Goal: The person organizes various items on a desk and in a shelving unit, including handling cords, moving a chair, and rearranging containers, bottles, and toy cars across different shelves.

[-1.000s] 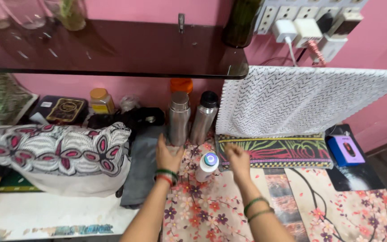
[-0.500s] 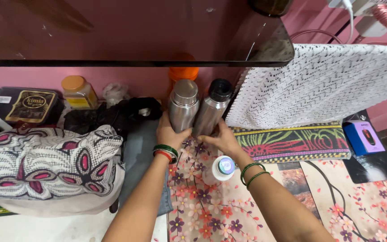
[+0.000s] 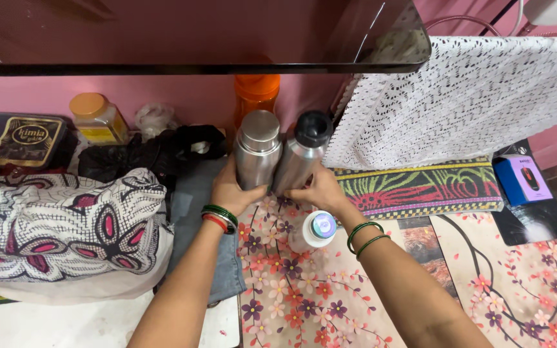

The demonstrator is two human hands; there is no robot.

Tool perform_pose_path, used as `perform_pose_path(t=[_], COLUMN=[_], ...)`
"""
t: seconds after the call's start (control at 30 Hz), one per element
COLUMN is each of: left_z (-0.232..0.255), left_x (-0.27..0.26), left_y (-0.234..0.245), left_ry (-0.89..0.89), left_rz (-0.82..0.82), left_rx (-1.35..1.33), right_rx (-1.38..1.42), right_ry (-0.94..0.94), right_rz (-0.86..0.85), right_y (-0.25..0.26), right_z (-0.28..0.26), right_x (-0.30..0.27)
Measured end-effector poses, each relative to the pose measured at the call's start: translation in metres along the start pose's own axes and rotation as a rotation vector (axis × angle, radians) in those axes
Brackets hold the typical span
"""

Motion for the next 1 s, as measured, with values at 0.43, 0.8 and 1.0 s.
perform_pose_path(t=[0.43,0.8,1.0], left_z=[-0.019,-0.001,0.012], left_x=[-0.017,-0.09,-0.103], left_y=[-0.016,-0.005,0.039], left_ry=[0.087,0.182,0.182], left_rz=[0.108,0.264,0.316], left_rx=[0.102,0.028,0.031], right_rx=[0.036,0.393,0.501], right_ry=[-0.064,0.01,0.357], right_rz=[0.02,0.733,0.564], right_y=[-0.004,0.05,-0.009], right_z=[0.027,0.0,-0.135], right_x=[-0.007,-0.133,-0.174])
Point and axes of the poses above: each hand's wrist, its own x-axis towards the middle knuckle, its own y-axis out of the back of the hand, z = x × y, the point moved 6 cm from there along x, towards the middle knuckle, and after that the axes turned 10 degrees about x, right-handed, at the moved point
